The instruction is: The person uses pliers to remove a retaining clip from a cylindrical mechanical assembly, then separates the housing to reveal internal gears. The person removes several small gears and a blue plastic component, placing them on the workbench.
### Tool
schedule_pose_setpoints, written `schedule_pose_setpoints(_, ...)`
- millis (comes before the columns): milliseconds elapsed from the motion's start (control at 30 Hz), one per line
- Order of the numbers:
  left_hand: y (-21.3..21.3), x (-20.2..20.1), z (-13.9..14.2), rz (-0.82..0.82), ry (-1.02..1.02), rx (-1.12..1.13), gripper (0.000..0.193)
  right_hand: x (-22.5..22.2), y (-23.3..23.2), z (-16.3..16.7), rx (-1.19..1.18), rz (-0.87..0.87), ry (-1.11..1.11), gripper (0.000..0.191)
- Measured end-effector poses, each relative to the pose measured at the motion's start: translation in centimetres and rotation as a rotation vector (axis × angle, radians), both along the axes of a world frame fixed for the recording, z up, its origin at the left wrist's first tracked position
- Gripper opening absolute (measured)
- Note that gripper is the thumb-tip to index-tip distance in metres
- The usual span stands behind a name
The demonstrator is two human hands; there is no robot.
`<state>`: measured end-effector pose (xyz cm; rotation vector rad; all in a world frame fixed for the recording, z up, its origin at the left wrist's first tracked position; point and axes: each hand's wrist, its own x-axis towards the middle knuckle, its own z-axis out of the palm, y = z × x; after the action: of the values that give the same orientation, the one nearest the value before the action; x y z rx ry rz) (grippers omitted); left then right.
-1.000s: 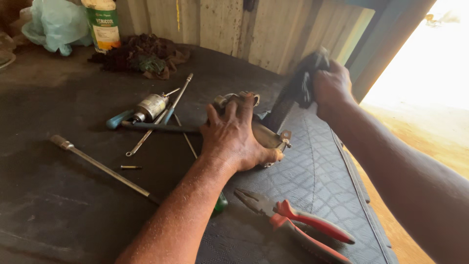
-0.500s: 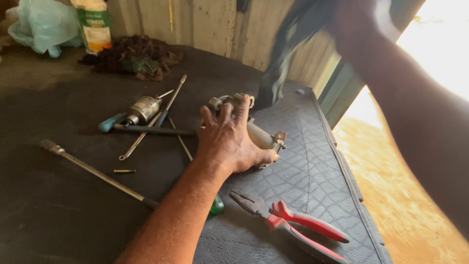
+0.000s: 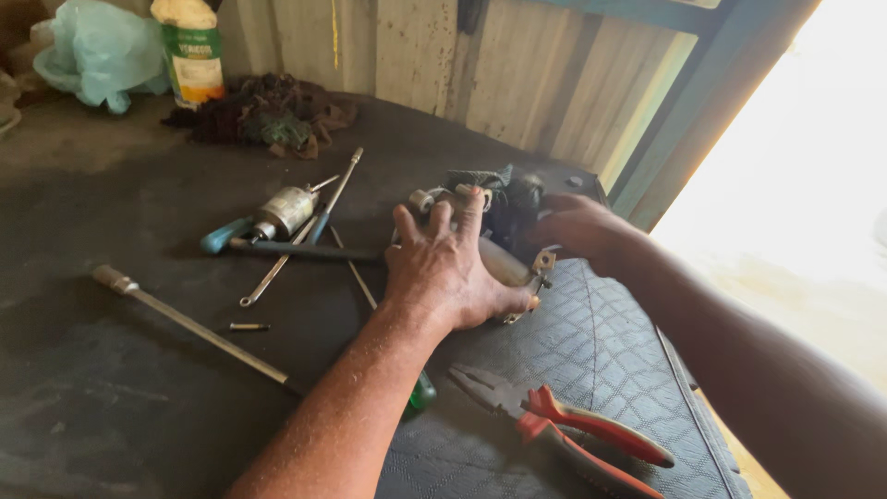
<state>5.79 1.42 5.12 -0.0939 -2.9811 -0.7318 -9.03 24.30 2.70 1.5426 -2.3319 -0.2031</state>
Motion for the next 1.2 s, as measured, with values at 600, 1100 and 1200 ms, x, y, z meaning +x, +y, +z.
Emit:
schedule_pose_setpoints(600,1.1,-0.4,-1.3,-0.022,0.198,-0.076,0.136,25.9,2.6,-1.0,-0.210,-0.321,-0.507,0.039)
schedule_pose_setpoints(1100,1.4,-1.6,-1.6,-0.031,0.133,-0.075,0.139,21.6,16.2,-3.8,-0.941,-0.917,-1.633,0.043)
schedule_pose_setpoints(1200,1.4,-2.1,-2.0,-0.062,0.203,-0.054,0.141,21.5,16.9,-4.4,-1.111,-0.887,-1.690,0.048)
